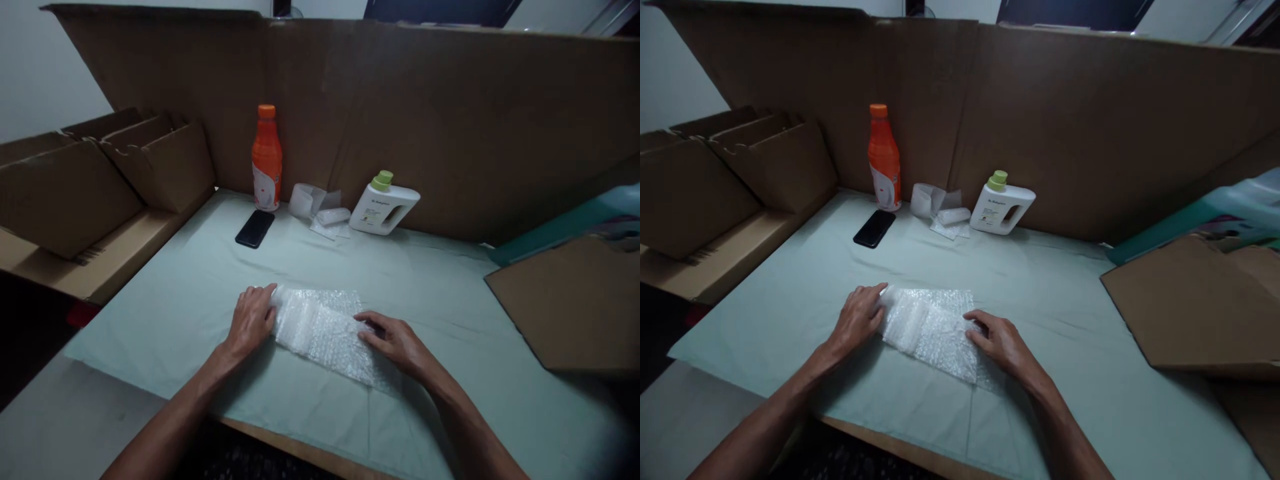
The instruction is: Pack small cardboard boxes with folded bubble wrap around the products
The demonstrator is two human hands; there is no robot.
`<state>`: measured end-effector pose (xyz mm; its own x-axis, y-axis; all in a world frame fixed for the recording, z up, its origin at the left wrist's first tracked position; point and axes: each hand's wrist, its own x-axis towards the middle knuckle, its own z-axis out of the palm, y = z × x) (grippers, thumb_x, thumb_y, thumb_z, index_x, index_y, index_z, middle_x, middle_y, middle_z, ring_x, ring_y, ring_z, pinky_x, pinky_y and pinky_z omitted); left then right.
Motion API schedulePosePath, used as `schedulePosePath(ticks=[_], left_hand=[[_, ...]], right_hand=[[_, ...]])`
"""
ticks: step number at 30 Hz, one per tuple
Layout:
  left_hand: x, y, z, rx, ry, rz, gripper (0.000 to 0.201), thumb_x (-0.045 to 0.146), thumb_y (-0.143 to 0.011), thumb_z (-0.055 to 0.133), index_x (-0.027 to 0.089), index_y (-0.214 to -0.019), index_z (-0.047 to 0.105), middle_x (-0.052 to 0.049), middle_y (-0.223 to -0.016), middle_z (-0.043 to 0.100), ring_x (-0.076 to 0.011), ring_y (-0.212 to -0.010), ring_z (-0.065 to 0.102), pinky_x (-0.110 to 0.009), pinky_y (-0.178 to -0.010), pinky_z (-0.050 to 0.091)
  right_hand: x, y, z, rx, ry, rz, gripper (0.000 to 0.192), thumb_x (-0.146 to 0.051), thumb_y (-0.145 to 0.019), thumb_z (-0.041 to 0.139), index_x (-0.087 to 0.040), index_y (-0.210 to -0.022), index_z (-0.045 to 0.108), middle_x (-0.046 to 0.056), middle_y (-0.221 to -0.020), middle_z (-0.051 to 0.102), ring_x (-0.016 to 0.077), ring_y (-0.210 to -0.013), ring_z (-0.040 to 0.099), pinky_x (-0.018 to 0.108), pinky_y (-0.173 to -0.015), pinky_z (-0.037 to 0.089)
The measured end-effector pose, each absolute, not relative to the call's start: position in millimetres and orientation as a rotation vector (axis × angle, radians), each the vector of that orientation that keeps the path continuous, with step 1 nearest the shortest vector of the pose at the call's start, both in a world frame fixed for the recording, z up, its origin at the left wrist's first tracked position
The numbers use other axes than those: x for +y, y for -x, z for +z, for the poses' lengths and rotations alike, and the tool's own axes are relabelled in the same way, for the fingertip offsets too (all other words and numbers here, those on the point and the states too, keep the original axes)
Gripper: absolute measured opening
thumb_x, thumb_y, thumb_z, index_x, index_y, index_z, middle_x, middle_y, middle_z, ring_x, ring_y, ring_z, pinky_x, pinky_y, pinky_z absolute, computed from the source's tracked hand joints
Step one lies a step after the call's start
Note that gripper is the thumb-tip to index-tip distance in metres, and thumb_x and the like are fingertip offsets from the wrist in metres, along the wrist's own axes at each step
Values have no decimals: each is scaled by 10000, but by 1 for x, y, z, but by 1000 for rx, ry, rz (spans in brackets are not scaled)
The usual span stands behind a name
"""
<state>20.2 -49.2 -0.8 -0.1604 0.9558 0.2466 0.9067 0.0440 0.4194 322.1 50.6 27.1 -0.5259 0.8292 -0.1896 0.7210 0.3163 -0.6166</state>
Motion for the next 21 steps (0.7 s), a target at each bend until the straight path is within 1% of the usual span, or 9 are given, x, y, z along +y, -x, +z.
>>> schedulePosePath(ticks=[4,6,8,10,12,15,17,19,21], left_hand=[[-91,-13,22,2073,-1970,947,453,184,-853,511,199,-1303,555,-62,-1077,733,-202,-873,683,-331,-817,556],[-116,-1,28,2109,-1940,894,431,244,-870,526,210,-1299,561,-28,-928,733,-180,-728,677,-301,-700,558],[-135,14,27,2219,-1959,711,405,285,-867,542,203,-1262,584,-17,-810,697,-201,-682,665,-315,-635,547],[-145,24,24,2329,-2014,597,393,314,-879,549,182,-1247,587,-56,-854,685,-253,-772,671,-368,-662,554],[-148,20,24,2370,-2078,649,387,312,-912,547,173,-1273,563,-108,-999,676,-290,-917,656,-433,-768,560],[-139,-11,29,2134,-2254,772,416,228,-926,549,192,-1338,508,-144,-1287,603,-310,-1226,544,-483,-996,492],[-126,-38,30,1819,-2401,675,513,216,-899,591,197,-1394,463,-136,-1446,515,-324,-1399,395,-493,-1110,408],[-111,-59,26,1551,-2491,524,625,292,-876,651,169,-1441,414,-144,-1497,478,-341,-1441,339,-511,-1156,353],[-99,-66,20,1406,-2530,407,636,393,-868,680,150,-1409,448,-151,-1397,563,-337,-1355,443,-545,-1167,320]], right_hand=[[47,-320,56,-2475,1240,1111,344,-404,-857,564,-225,-1097,733,79,-1057,758,260,-899,697,357,-737,550],[47,-315,61,-2568,1117,1189,316,-383,-871,571,-249,-1106,734,66,-1080,755,248,-912,700,345,-733,558],[49,-309,55,-2649,1070,1120,301,-334,-860,593,-254,-1118,725,63,-1080,755,246,-921,703,370,-771,562],[50,-304,43,-2667,1089,870,303,-278,-836,613,-240,-1120,713,77,-1110,748,272,-989,695,440,-855,547],[49,-302,34,-2611,1104,627,281,-259,-855,606,-227,-1119,698,92,-1145,737,290,-1053,680,489,-911,521],[36,-298,29,-2534,1029,506,225,-267,-937,546,-225,-1110,682,85,-1089,745,253,-989,695,450,-880,538],[21,-292,25,-2565,888,491,217,-235,-947,531,-222,-1102,682,81,-1066,744,236,-972,696,419,-865,550],[4,-285,16,-2635,765,457,223,-189,-919,548,-205,-1094,686,99,-1102,731,250,-1004,684,426,-867,555],[-11,-279,1,-2674,740,398,244,-168,-893,577,-184,-1112,681,125,-1170,709,277,-1053,664,462,-880,553]])
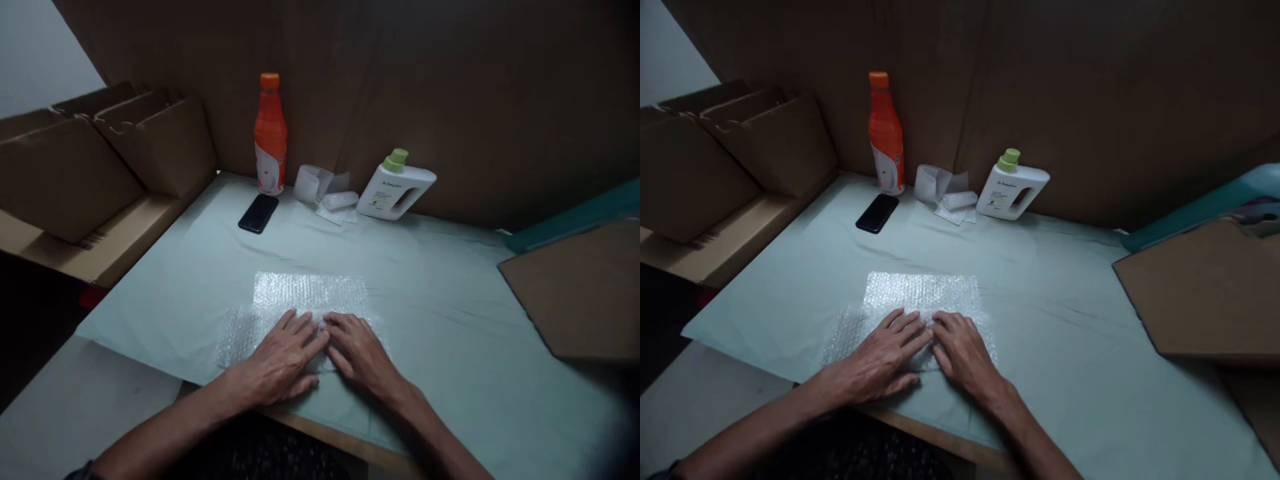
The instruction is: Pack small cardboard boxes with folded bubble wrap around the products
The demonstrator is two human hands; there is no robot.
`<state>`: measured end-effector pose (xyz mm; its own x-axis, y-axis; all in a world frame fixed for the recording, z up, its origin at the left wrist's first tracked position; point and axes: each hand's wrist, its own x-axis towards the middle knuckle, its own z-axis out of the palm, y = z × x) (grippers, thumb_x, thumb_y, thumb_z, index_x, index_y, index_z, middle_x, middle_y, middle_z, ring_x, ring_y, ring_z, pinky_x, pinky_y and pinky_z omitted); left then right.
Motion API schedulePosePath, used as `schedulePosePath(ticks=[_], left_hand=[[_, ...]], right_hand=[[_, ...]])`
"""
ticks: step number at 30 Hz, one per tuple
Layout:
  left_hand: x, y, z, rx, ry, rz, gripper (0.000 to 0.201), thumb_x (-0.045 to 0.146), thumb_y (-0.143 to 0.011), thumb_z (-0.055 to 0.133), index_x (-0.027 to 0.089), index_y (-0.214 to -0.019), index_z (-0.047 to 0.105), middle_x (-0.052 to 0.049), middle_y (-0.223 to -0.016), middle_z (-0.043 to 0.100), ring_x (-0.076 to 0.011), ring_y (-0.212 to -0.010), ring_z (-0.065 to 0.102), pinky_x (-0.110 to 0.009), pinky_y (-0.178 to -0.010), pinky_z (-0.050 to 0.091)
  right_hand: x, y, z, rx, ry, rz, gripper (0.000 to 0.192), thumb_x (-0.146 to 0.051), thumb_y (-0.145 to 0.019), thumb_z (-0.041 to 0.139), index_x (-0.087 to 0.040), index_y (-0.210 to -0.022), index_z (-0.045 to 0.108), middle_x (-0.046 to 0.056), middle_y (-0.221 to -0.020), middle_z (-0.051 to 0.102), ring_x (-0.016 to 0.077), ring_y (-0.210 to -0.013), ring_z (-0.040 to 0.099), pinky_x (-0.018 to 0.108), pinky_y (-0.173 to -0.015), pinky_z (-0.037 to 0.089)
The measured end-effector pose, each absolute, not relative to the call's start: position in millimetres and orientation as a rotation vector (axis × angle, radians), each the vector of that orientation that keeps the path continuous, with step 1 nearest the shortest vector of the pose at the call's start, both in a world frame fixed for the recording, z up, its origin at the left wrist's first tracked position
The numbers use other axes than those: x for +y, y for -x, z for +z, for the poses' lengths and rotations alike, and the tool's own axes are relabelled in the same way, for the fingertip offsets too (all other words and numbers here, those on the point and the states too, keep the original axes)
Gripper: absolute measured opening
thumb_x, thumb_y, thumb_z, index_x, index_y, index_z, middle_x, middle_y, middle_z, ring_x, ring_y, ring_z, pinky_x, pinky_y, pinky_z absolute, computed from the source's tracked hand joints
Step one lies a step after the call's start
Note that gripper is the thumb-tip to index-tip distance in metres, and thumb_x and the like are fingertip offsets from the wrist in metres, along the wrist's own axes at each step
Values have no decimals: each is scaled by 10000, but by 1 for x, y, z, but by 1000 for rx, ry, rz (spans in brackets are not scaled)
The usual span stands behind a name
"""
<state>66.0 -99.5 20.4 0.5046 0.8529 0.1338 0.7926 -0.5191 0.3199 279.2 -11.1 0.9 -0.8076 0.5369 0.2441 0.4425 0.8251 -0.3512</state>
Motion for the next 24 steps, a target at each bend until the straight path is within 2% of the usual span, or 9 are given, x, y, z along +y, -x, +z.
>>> schedulePosePath(ticks=[2,4,5,7,12,15,17,20,24], left_hand=[[-97,-55,17,1372,-2541,336,474,457,-877,667,160,-1236,581,-115,-1166,665,-302,-1167,569,-564,-1170,297],[-104,-30,17,1439,-2531,309,317,490,-896,633,182,-965,660,-66,-929,671,-263,-984,610,-568,-1164,289],[-111,-14,19,1510,-2511,304,321,501,-910,610,188,-859,659,-52,-847,654,-249,-918,611,-569,-1153,296],[-129,19,24,1684,-2433,273,370,506,-946,553,193,-777,655,-36,-766,631,-231,-837,610,-570,-1110,332],[-167,67,27,2114,-2212,242,337,399,-1011,443,209,-908,701,-40,-789,674,-230,-802,639,-507,-957,453],[-168,64,18,2209,-2177,429,257,334,-995,468,206,-1079,673,-72,-961,705,-243,-906,652,-421,-858,511],[-161,57,9,2194,-2163,512,252,282,-983,473,220,-1166,635,-85,-1076,698,-242,-967,651,-400,-853,523],[-149,47,-5,2157,-2162,485,274,230,-963,465,228,-1199,604,-87,-1069,696,-255,-954,650,-409,-838,531],[-146,47,-15,2162,-2081,561,392,290,-950,508,203,-1332,513,-92,-1024,699,-274,-938,647,-419,-822,537]], right_hand=[[-21,-278,-14,-2656,777,363,267,-172,-906,585,-174,-1162,661,139,-1248,684,289,-1126,636,488,-914,541],[-27,-281,-25,-2616,800,355,281,-186,-938,567,-185,-1210,638,133,-1301,665,280,-1181,613,492,-943,531],[-28,-282,-29,-2599,803,356,283,-192,-950,557,-193,-1223,631,127,-1316,660,276,-1192,609,491,-949,528],[-29,-284,-32,-2573,799,359,286,-200,-958,546,-208,-1233,624,116,-1322,660,271,-1188,613,490,-950,527],[-19,-293,-25,-2545,767,394,245,-232,-964,546,-227,-1189,641,102,-1305,671,265,-1181,628,476,-950,523],[-5,-303,-19,-2488,927,346,258,-295,-968,539,-227,-1192,646,117,-1258,688,283,-1150,644,489,-932,522],[3,-307,-17,-2505,1043,300,299,-337,-949,561,-229,-1215,645,124,-1242,695,300,-1125,654,492,-902,528],[6,-307,-15,-2587,1072,257,219,-329,-936,573,-240,-1104,681,114,-1212,710,303,-1105,662,478,-878,526],[2,-303,-11,-2563,977,180,173,-234,-967,492,-222,-937,662,118,-1214,711,284,-1092,670,469,-891,501]])
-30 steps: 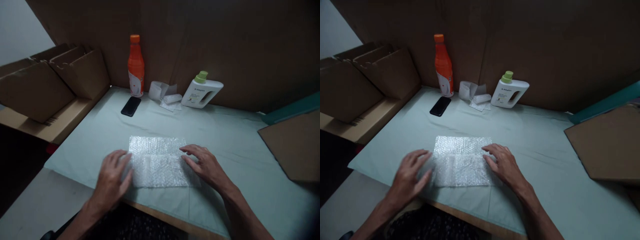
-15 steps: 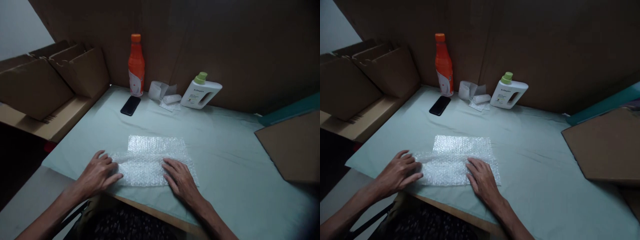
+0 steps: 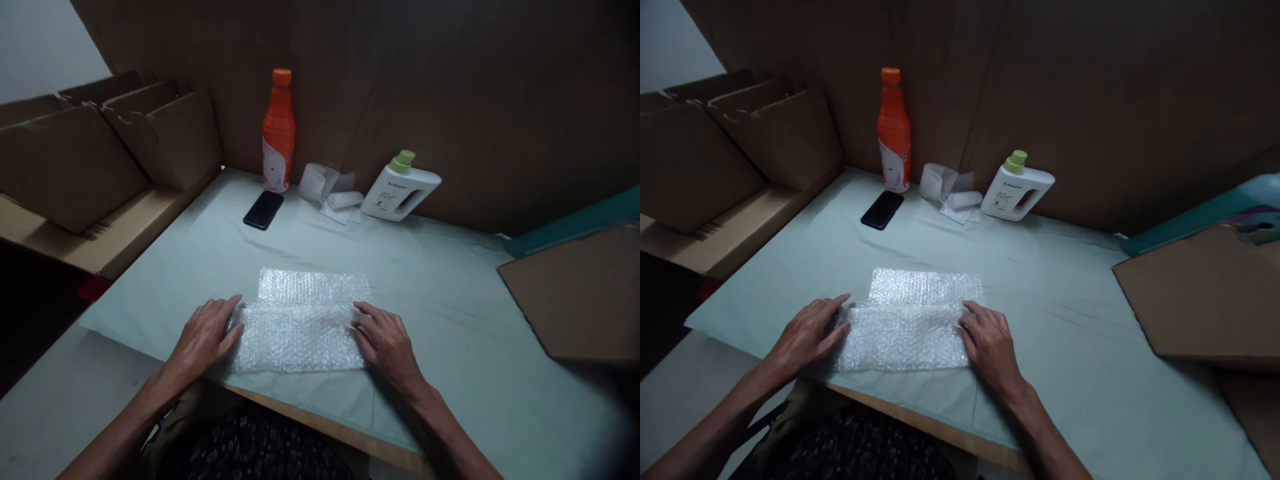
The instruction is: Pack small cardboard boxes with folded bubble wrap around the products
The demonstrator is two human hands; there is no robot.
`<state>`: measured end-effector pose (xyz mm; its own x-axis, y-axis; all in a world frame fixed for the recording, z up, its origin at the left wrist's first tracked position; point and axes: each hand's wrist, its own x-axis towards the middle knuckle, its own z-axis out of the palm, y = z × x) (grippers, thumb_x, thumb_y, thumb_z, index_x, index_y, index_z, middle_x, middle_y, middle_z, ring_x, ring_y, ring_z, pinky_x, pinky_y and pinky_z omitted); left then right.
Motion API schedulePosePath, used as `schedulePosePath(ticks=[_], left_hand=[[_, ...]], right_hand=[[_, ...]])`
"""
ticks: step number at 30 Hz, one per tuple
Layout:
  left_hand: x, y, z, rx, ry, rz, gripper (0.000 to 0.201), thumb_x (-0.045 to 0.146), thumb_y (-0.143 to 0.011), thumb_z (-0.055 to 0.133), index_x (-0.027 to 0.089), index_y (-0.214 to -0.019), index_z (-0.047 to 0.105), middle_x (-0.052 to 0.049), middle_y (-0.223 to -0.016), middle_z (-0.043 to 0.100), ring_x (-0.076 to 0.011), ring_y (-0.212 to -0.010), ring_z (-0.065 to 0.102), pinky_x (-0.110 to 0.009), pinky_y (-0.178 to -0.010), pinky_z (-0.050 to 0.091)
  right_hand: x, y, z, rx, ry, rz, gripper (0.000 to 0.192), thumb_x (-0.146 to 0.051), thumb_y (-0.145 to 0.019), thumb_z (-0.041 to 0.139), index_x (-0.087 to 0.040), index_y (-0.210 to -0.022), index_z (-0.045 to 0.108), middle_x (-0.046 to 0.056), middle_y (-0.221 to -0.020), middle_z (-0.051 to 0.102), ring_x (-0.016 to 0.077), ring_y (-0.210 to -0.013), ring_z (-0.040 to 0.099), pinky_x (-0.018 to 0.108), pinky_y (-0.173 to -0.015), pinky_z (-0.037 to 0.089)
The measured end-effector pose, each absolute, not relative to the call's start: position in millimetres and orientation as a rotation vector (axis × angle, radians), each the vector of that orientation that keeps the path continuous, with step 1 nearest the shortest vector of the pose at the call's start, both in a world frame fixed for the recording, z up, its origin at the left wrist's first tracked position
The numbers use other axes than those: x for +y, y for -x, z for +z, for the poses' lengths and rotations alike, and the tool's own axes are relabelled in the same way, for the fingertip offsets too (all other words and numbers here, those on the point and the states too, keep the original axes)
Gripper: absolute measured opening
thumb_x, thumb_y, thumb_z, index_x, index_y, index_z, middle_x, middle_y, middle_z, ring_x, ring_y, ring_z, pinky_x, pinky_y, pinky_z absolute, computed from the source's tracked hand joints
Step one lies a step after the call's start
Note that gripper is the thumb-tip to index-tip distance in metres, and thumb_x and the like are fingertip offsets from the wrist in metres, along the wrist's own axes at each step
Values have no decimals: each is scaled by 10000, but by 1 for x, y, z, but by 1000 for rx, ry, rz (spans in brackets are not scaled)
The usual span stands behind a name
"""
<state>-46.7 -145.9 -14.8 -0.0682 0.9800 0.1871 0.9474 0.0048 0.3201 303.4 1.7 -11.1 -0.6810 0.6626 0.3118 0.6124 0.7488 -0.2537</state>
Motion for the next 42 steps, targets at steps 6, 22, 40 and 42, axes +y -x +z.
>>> schedulePosePath(ticks=[6,22,40,42], left_hand=[[-151,51,-11,2105,-1864,772,477,315,-925,537,210,-1385,469,-74,-1034,720,-232,-872,672,-370,-774,556],[-147,48,1,2103,-1689,811,366,409,-971,479,230,-1269,592,-62,-994,739,-246,-915,690,-406,-811,567],[-24,25,11,2230,-1806,564,92,183,-764,609,201,-682,571,-48,-749,625,-235,-794,616,-340,-748,477],[-9,21,26,2249,-1775,682,78,168,-799,561,191,-725,571,-46,-784,638,-205,-779,617,-318,-739,476]], right_hand=[[4,-299,-14,-2619,933,323,304,-308,-938,569,-213,-1226,602,107,-1068,744,267,-955,689,435,-825,505],[241,-223,76,-2170,1582,597,211,-330,-845,647,-154,-730,628,-36,-620,548,111,-616,539,267,-609,374],[90,-275,0,-2212,1404,505,139,-352,-724,646,-224,-696,599,41,-752,659,216,-735,599,351,-718,466],[100,-268,13,-2110,1377,503,150,-358,-787,574,-219,-731,580,25,-713,625,191,-689,580,330,-686,470]])
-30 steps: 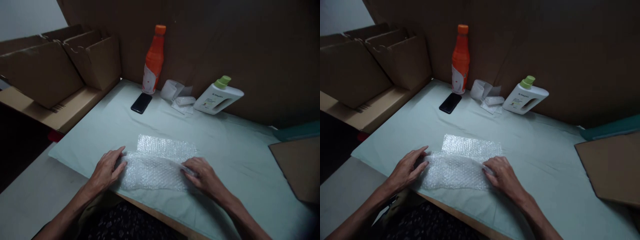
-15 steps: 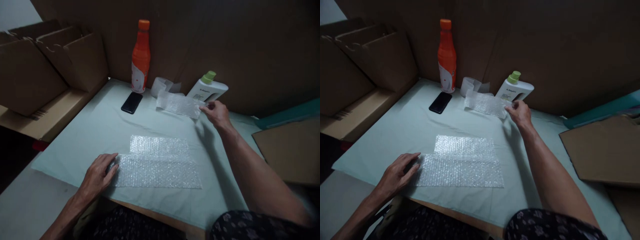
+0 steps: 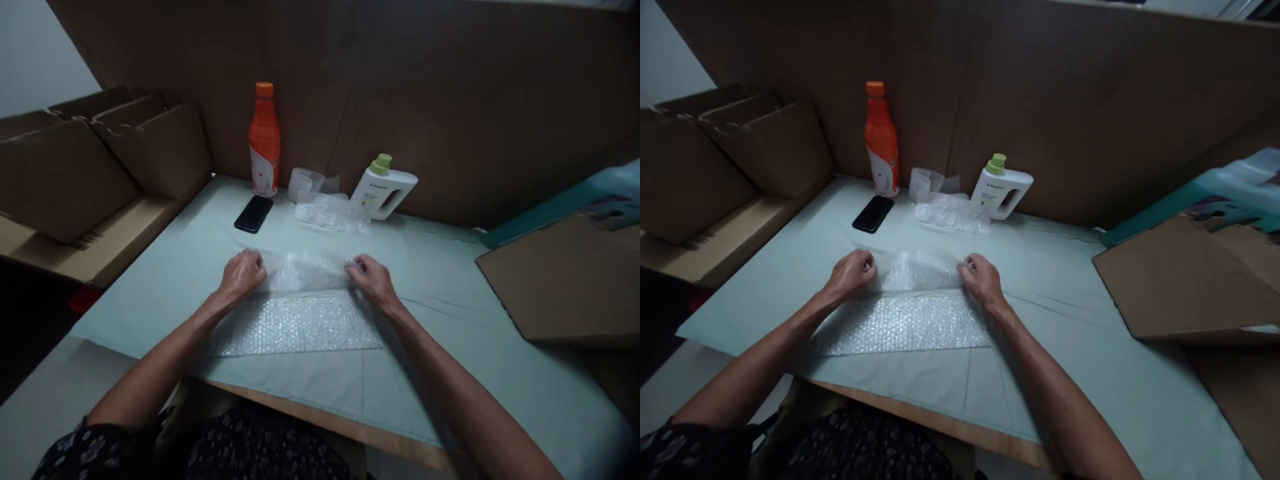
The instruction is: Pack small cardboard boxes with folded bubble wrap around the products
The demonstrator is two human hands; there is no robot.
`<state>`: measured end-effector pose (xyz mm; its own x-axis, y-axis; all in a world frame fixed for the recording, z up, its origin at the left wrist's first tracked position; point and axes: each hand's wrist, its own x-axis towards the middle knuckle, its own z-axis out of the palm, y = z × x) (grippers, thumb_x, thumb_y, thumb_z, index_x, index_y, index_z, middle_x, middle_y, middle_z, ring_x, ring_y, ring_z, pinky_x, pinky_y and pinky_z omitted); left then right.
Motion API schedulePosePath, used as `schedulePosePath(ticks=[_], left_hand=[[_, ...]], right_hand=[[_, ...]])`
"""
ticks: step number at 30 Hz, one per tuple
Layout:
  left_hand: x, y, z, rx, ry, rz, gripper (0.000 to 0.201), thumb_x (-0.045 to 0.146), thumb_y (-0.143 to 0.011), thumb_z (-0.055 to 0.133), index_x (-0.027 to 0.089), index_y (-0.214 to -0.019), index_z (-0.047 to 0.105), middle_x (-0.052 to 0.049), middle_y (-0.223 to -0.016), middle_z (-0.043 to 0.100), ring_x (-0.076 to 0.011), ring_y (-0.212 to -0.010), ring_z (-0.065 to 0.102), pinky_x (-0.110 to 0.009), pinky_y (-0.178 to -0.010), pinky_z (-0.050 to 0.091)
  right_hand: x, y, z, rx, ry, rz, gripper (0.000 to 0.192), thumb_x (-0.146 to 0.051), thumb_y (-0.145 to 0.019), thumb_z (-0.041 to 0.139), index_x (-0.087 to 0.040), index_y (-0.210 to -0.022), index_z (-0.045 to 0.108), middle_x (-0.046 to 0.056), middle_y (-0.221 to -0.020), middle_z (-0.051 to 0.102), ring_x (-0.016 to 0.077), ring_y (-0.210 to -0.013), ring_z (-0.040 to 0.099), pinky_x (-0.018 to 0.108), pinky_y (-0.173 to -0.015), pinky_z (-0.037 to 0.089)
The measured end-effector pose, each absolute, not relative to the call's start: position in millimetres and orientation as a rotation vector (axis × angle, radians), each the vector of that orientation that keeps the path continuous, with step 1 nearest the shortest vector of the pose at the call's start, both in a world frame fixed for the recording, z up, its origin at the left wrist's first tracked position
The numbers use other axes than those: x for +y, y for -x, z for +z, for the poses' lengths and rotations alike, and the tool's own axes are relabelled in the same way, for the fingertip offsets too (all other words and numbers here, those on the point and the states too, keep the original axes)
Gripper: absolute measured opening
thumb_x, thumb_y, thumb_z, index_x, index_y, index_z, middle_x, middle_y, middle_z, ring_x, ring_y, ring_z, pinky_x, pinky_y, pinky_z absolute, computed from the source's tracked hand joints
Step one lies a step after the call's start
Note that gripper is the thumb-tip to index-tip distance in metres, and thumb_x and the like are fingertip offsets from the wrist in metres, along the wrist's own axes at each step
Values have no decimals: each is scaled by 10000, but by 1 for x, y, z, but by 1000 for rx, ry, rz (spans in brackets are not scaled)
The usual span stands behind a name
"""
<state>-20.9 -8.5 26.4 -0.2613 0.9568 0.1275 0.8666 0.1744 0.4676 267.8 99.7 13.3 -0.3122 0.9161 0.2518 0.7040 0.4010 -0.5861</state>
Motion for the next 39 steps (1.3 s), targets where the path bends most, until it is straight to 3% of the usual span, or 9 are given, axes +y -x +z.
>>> schedulePosePath(ticks=[3,6,9,16,21,25,27,33,39], left_hand=[[-15,22,63,2253,-1714,937,128,236,-896,485,166,-945,581,-31,-839,646,-157,-763,616,-274,-715,482],[-58,23,87,2071,-1622,1249,305,298,-871,570,170,-1147,554,24,-763,621,-127,-681,596,-240,-645,475],[-108,18,71,1955,-1619,1138,396,291,-862,586,194,-1244,548,42,-723,628,-123,-638,601,-234,-611,479],[-131,11,-7,2078,-1847,689,558,188,-862,511,234,-1413,434,13,-833,715,-148,-654,648,-258,-630,490],[-132,16,-11,2202,-1968,472,573,144,-863,513,188,-1427,421,-24,-856,699,-191,-750,654,-296,-693,507],[-128,22,-8,2221,-2142,431,562,197,-862,579,163,-1407,446,-129,-1131,660,-281,-1018,620,-398,-846,522],[-122,26,-8,2185,-2190,403,591,219,-860,596,149,-1421,426,-148,-1174,650,-308,-1048,602,-439,-876,513],[-128,18,-10,1999,-2188,433,571,143,-857,499,149,-1422,413,-121,-1045,713,-276,-913,647,-422,-825,496],[-152,-28,-4,1781,-1875,501,636,259,-913,487,174,-1514,297,-4,-771,681,-207,-686,645,-309,-645,456]], right_hand=[[100,-269,47,-1932,1296,517,205,-392,-858,516,-210,-932,576,29,-824,643,180,-739,607,320,-707,504],[72,-285,74,-1843,1190,765,442,-428,-839,613,-214,-1216,528,19,-872,657,174,-715,627,309,-659,526],[32,-306,68,-2032,1254,919,583,-422,-821,662,-213,-1346,518,6,-794,649,177,-659,620,305,-614,516],[-8,-318,-7,-2349,1538,626,644,-395,-829,561,-189,-1434,486,12,-751,674,227,-658,657,332,-617,492],[-5,-317,-12,-2419,1573,360,658,-424,-845,588,-174,-1445,487,64,-861,715,256,-750,667,387,-741,489],[1,-325,-13,-2352,1630,243,688,-485,-842,619,-132,-1419,490,119,-1012,720,308,-936,670,445,-842,467],[2,-326,-17,-2376,1632,248,650,-460,-846,618,-132,-1396,511,121,-1000,727,315,-953,668,443,-837,464],[25,-317,3,-2503,1439,243,469,-308,-856,595,-179,-1307,595,75,-919,745,249,-824,676,369,-787,448],[104,-249,57,-2614,1310,-51,520,-220,-831,647,-172,-1344,572,112,-989,746,318,-948,648,433,-849,416]])
